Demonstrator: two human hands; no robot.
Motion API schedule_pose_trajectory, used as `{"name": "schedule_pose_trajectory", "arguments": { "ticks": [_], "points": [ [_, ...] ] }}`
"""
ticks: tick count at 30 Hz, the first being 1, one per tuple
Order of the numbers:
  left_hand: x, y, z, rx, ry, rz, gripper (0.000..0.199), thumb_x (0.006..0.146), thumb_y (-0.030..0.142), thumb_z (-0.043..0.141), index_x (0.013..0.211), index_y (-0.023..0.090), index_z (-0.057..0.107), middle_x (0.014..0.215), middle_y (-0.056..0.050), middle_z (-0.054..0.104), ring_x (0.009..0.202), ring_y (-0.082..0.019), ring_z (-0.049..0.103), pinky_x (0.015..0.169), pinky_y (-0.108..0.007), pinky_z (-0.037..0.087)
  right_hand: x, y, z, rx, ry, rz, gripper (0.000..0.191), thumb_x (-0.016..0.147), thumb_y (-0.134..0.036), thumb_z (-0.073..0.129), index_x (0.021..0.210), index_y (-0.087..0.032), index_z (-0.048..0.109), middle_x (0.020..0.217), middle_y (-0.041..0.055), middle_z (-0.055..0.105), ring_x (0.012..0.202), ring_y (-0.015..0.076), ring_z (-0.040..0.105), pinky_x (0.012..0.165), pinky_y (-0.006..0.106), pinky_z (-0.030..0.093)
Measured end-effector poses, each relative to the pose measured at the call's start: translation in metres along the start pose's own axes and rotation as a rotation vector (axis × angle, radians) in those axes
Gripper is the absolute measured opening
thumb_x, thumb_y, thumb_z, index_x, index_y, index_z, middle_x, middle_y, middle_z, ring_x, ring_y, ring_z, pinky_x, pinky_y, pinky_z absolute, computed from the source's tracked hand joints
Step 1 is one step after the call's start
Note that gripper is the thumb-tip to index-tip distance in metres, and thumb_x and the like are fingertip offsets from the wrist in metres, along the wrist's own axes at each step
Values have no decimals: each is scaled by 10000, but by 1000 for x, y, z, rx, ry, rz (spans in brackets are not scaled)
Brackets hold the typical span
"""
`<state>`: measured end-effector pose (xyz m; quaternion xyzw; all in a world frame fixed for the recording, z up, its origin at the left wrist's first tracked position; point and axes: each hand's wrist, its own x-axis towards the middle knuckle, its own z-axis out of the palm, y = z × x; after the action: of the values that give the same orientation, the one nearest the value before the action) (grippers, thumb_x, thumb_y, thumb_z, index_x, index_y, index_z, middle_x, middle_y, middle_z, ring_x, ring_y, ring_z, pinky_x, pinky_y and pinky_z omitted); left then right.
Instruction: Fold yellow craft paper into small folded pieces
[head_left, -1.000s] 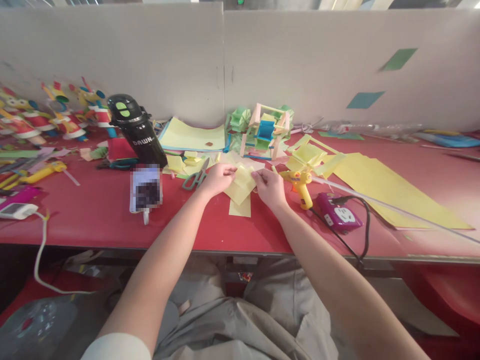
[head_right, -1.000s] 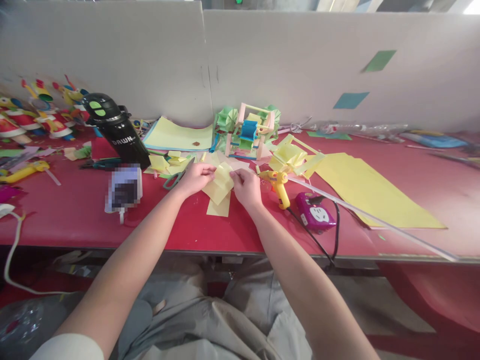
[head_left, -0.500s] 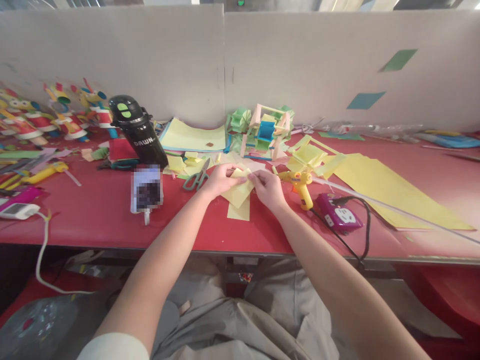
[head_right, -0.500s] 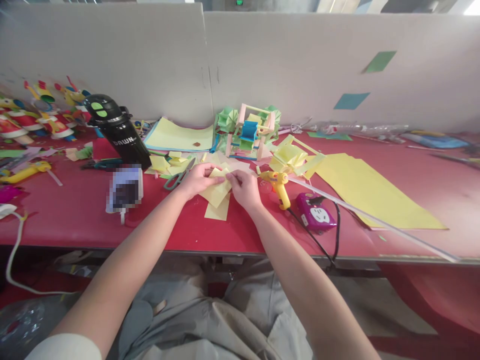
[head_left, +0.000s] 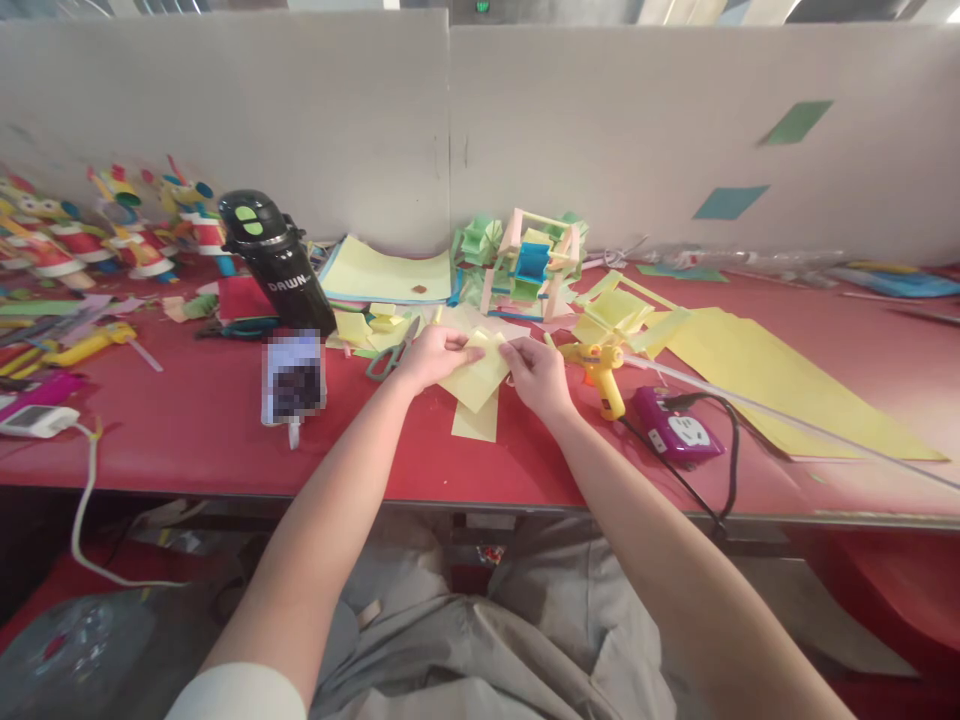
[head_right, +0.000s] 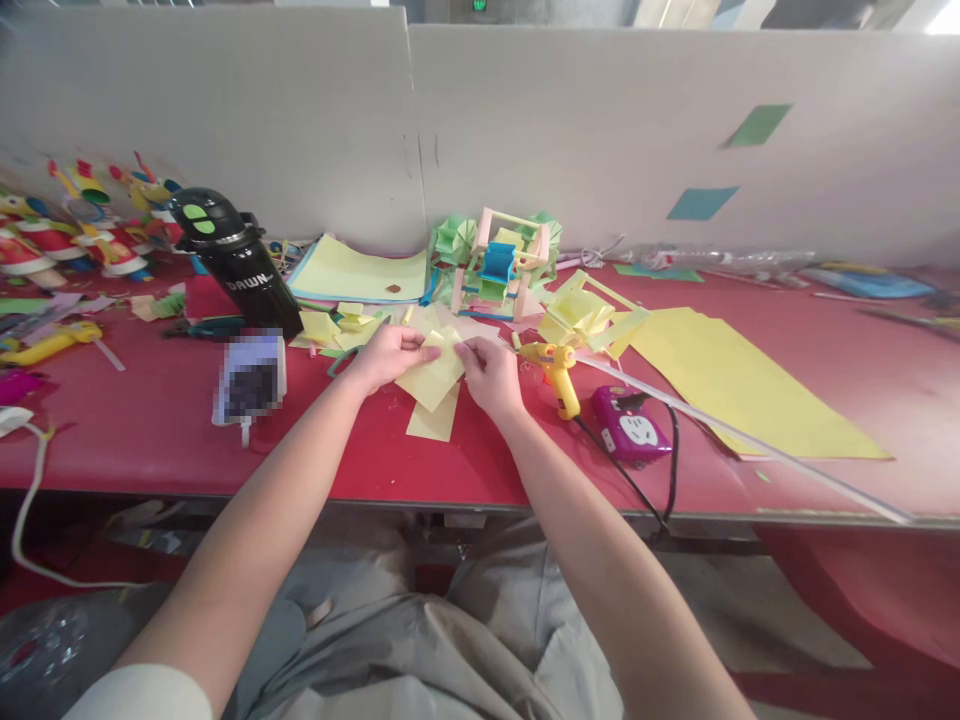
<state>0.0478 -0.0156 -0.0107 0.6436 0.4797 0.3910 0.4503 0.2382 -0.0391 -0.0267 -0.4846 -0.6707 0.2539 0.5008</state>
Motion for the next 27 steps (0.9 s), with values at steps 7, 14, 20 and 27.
{"name": "schedule_pose_trajectory", "arguments": {
  "ticks": [7, 14, 20, 27],
  "points": [
    [6, -7, -1, 24, 69, -6, 343, 700, 397, 808, 918, 147, 719, 969, -102, 760, 941, -242, 701, 850, -369, 528, 0, 1, 1, 42, 10, 10, 371, 870, -520, 574, 745, -175, 630, 600, 24, 590, 540, 153, 534, 511, 273, 414],
    [4, -8, 1, 105, 34, 81, 262, 768, 402, 727, 797, 147, 674, 786, -49, 737, 776, -203, 686, 694, -302, 494, 0, 2, 5, 256, -81, 90, 484, 784, -669, 631, 743, -187, 615, 637, 26, 613, 534, 153, 560, 512, 287, 465],
    [0, -1, 6, 31, -32, 116, 288, 777, 435, 717, 836, 154, 689, 825, -57, 748, 767, -194, 685, 669, -287, 499, 1, 3, 2, 228, -106, 73, 554, 738, -735, 632, 684, -187, 573, 576, 8, 558, 511, 132, 506, 473, 268, 400],
    [-4, 6, 9, -84, -53, 115, 412, 668, 432, 822, 952, 153, 713, 931, -89, 763, 867, -228, 709, 734, -321, 555, 1, 0, 1, 236, -121, 80, 529, 750, -709, 642, 704, -184, 598, 581, 10, 576, 512, 131, 503, 471, 267, 406]
  ]
}}
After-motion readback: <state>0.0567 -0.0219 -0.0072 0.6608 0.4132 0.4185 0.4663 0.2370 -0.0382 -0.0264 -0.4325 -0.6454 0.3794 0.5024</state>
